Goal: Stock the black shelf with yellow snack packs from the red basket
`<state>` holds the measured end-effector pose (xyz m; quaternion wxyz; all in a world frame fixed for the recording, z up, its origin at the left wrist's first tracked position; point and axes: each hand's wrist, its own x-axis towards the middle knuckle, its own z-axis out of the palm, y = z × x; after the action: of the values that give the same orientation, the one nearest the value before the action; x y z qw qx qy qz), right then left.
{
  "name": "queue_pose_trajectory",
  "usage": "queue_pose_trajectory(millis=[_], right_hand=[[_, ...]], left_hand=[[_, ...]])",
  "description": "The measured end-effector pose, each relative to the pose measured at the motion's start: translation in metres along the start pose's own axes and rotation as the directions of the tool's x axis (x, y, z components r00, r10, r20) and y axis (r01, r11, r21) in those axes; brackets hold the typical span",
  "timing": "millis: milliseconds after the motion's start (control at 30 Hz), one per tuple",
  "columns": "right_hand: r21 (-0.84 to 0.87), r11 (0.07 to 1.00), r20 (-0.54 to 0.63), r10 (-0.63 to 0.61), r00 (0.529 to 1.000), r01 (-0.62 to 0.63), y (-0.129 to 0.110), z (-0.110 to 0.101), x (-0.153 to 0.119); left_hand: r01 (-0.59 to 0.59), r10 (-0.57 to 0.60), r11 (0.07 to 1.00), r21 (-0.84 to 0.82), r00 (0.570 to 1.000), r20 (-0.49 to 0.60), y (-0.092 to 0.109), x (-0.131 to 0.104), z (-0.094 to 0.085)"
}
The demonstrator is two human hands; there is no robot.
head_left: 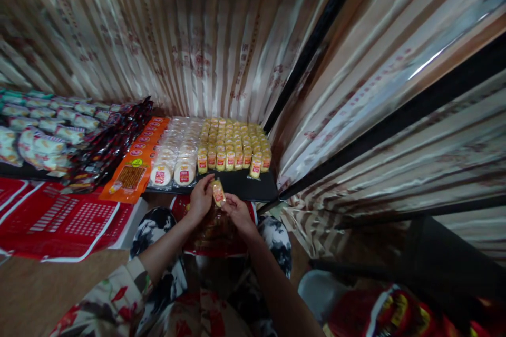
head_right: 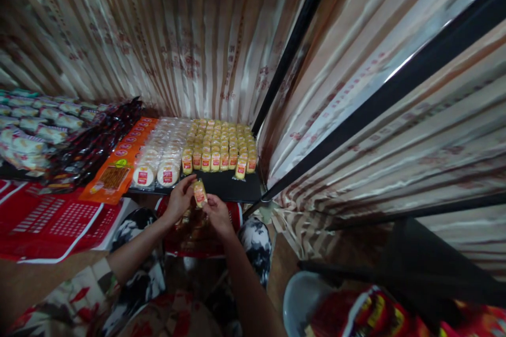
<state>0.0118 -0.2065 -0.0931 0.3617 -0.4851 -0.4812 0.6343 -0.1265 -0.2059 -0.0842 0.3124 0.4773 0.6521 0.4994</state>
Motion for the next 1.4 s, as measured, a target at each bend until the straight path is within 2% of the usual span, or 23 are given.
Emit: queue_pose_trajectory(millis=[67, 133, 233, 367, 533, 767, 1033, 1267, 1400], right_hand=[[0.016, 0.999, -0.060, -0.033, 0.998, 0.034, -0.004, 0.004, 0.010], [0.049, 0.997, -0.113, -0.057, 0.992, 0.063, -0.005, 0.009, 0.023], [0.056, 0.995, -0.149, -0.069, 0.986, 0.078, -0.006, 0.019, 0.045], [-0.032, 0.994, -0.206, -0.108, 0.972, 0.104, -0.004, 0.031, 0.072], [-0.214, 0.968, -0.262, -0.184, 0.947, 0.129, 0.001, 0.038, 0.092], [-0.365, 0.909, -0.231, -0.298, 0.926, 0.202, -0.002, 0.040, 0.100], [-0.634, 0.743, -0.232, -0.449, 0.863, 0.216, -0.003, 0.041, 0.101], [-0.678, 0.717, -0.254, -0.436, 0.863, 0.163, -0.002, 0.045, 0.100], [-0.667, 0.723, -0.255, -0.449, 0.856, 0.180, -0.003, 0.046, 0.101]], left_hand=[[-0.056, 0.057, 0.998, 0.032, 0.998, -0.031, 0.006, 0.005, 0.001], [-0.125, 0.135, 0.987, 0.097, 0.985, -0.105, 0.008, 0.006, 0.001], [-0.188, 0.219, 0.964, 0.188, 0.962, -0.161, 0.005, 0.004, 0.002], [-0.180, 0.205, 0.957, 0.229, 0.974, -0.093, -0.006, 0.007, 0.006], [-0.160, 0.172, 0.948, 0.276, 0.985, -0.018, -0.016, 0.023, 0.010], [-0.223, 0.251, 0.914, 0.340, 0.967, -0.041, -0.032, 0.031, 0.012], [-0.274, 0.298, 0.891, 0.363, 0.954, -0.013, -0.043, 0.032, 0.016], [-0.308, 0.338, 0.863, 0.400, 0.941, -0.004, -0.045, 0.033, 0.018], [-0.331, 0.358, 0.857, 0.396, 0.934, 0.004, -0.041, 0.033, 0.015]])
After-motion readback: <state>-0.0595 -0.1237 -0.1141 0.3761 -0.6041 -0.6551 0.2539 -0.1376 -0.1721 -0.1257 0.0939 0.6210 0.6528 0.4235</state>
